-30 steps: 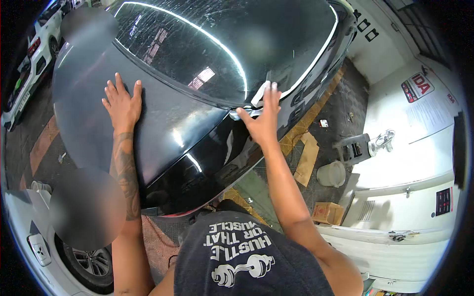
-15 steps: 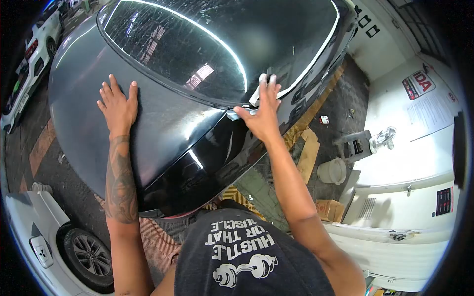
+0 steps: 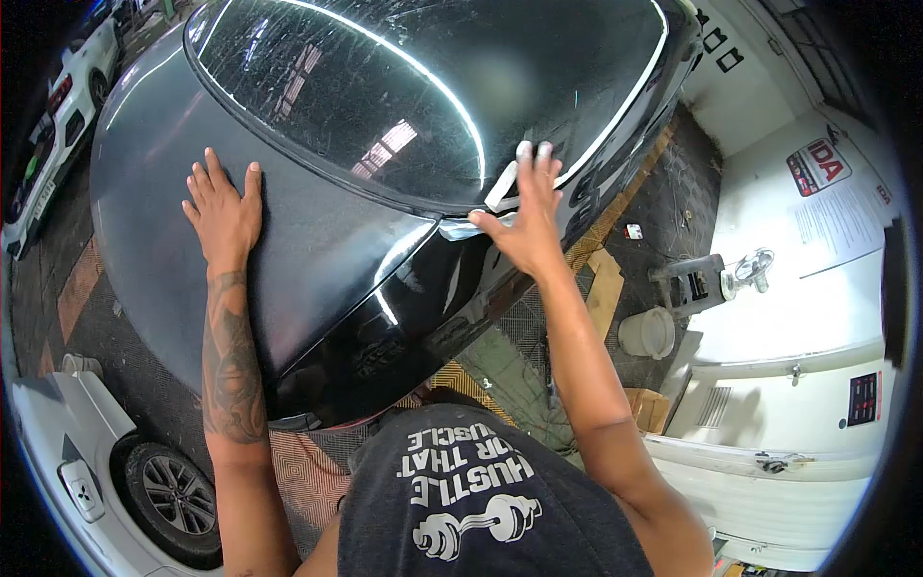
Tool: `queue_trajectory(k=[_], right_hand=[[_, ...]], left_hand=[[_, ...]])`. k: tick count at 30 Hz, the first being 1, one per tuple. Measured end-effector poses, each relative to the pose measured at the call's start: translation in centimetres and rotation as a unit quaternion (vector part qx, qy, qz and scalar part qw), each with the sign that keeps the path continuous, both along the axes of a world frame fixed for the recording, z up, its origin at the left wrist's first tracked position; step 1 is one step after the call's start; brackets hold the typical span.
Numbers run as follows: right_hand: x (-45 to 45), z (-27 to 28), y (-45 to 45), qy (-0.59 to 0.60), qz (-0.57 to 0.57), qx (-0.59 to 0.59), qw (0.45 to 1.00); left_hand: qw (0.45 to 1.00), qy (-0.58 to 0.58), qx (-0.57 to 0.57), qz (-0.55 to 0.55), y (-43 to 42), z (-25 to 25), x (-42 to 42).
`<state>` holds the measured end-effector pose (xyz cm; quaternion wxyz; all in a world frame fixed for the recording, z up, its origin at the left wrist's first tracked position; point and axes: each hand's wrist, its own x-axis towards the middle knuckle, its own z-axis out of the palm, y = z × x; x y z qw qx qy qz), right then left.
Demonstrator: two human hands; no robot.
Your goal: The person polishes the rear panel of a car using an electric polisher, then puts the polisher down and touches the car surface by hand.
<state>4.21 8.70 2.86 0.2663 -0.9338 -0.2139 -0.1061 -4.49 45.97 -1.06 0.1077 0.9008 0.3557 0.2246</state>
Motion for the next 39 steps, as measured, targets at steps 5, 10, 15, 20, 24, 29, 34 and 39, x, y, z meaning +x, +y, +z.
queue_trajectory(k=[5, 10, 15, 20, 24, 29, 34, 39], right_hand=[[0.4, 0.5, -0.4, 0.005, -0.008, -0.038, 0.999], [-0.3, 0.8, 1.1, -0.008, 0.028, -0.035, 0.999], [0.5, 0.8, -1.2, 0.005, -0.021, -0.026, 0.999], [0.2, -0.2, -0.1, -0.01, 0.014, -0.006, 1.0], [0.3, -0.9, -1.3, 0.003, 0.003, 0.026, 1.0], [-0.3, -1.5, -0.8, 0.007, -0.021, 0.049, 0.999], [-0.9, -1.3, 0.6, -0.011, -0.041, 0.051, 0.998], [-0.8, -1.2, 0.2, -0.013, -0.05, 0.062, 0.997]], left_hand=[[1.0, -0.002, 0.008, -0.003, 0.0, 0.1, -0.1], [1.0, 0.001, 0.005, -0.001, -0.3, 0.2, -0.1], [1.0, 0.002, 0.007, 0.005, 0.0, 0.0, 0.0], [1.0, -0.008, -0.001, 0.003, -0.3, 0.2, -0.1], [1.0, -0.006, 0.001, 0.004, -0.2, 0.2, -0.1], [1.0, -0.007, 0.0, 0.001, -0.2, 0.2, -0.1], [1.0, 0.001, -0.009, -0.001, -0.2, 0.3, -0.1], [1.0, 0.003, -0.012, -0.002, -0.1, 0.3, -0.1]])
